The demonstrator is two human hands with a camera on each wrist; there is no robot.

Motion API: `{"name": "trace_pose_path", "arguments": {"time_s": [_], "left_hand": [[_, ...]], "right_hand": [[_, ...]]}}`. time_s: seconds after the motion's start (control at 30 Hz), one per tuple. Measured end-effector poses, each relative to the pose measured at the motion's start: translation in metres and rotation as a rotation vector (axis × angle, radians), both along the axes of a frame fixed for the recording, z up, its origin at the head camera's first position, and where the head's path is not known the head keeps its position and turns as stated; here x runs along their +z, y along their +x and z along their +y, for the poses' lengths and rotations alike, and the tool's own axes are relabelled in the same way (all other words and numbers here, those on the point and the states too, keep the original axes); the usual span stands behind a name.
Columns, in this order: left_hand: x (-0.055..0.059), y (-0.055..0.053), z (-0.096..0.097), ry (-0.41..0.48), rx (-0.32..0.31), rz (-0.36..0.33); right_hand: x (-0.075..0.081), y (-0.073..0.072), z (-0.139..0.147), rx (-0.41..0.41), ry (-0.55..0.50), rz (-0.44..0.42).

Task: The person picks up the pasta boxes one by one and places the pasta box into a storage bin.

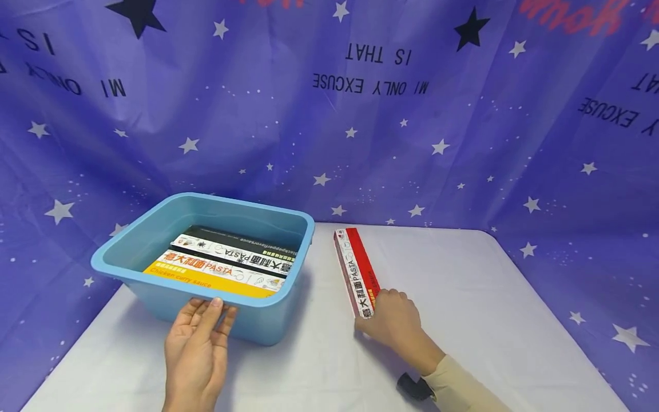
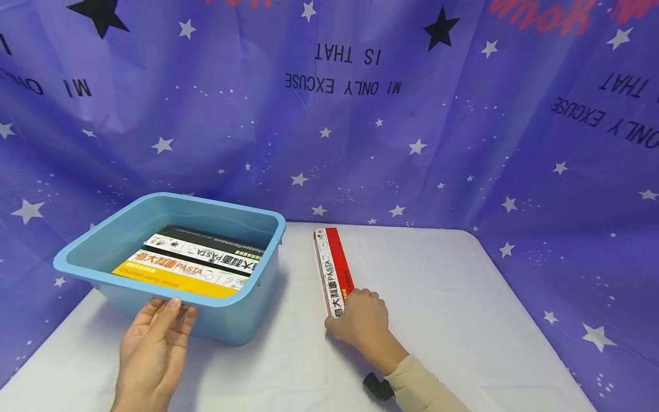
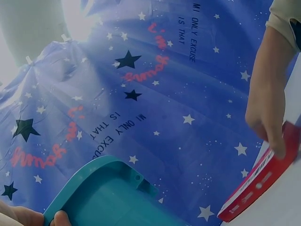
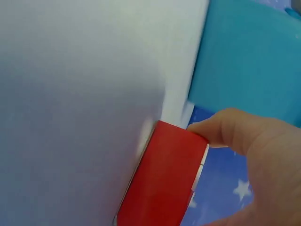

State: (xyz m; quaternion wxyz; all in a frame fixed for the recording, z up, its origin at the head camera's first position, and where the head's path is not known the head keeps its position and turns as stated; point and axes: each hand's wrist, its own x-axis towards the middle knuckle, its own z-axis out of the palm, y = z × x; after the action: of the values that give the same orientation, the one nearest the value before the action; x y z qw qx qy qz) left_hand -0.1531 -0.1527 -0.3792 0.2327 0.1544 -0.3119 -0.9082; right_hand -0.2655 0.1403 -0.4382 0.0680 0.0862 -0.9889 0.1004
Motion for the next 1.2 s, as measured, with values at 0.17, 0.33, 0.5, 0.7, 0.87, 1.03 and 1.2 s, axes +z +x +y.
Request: {"name": "trace_pose_path", "arguments": {"time_s": [0.17, 0.33, 0.5, 0.7, 0.87, 1.03, 1.2], "left_hand": [[0.000, 0.001, 0.000, -0.021, 0.002, -0.002], [0.001, 0.001, 0.001, -0.034, 0.018, -0.015], [0.001, 0.001, 0.003, -0.033, 0.031, -0.024], [0.002, 0.000, 0.004, -0.037, 0.031, -0.023], [0.000, 0.002, 0.001, -0.038, 0.023, -0.018], [-0.002, 0.002, 0.000, -0.023, 0.007, 0.001], [0.000, 0.002, 0.000, -0.043, 0.004, 0.006]], "right_hand": [[0.006, 0.000, 0.034, -0.009, -0.084, -0.109], [0.015, 0.005, 0.070, -0.024, -0.194, -0.154], [0.036, 0.013, 0.101, -0.073, -0.300, -0.101], [0.063, 0.017, 0.126, -0.196, -0.512, -0.029], [0.080, 0.012, 0.138, -0.253, -0.647, 0.086], [0.100, 0.007, 0.141, -0.290, -0.791, 0.101], [0.134, 0.000, 0.120, -0.278, -1.050, 0.150]]}}
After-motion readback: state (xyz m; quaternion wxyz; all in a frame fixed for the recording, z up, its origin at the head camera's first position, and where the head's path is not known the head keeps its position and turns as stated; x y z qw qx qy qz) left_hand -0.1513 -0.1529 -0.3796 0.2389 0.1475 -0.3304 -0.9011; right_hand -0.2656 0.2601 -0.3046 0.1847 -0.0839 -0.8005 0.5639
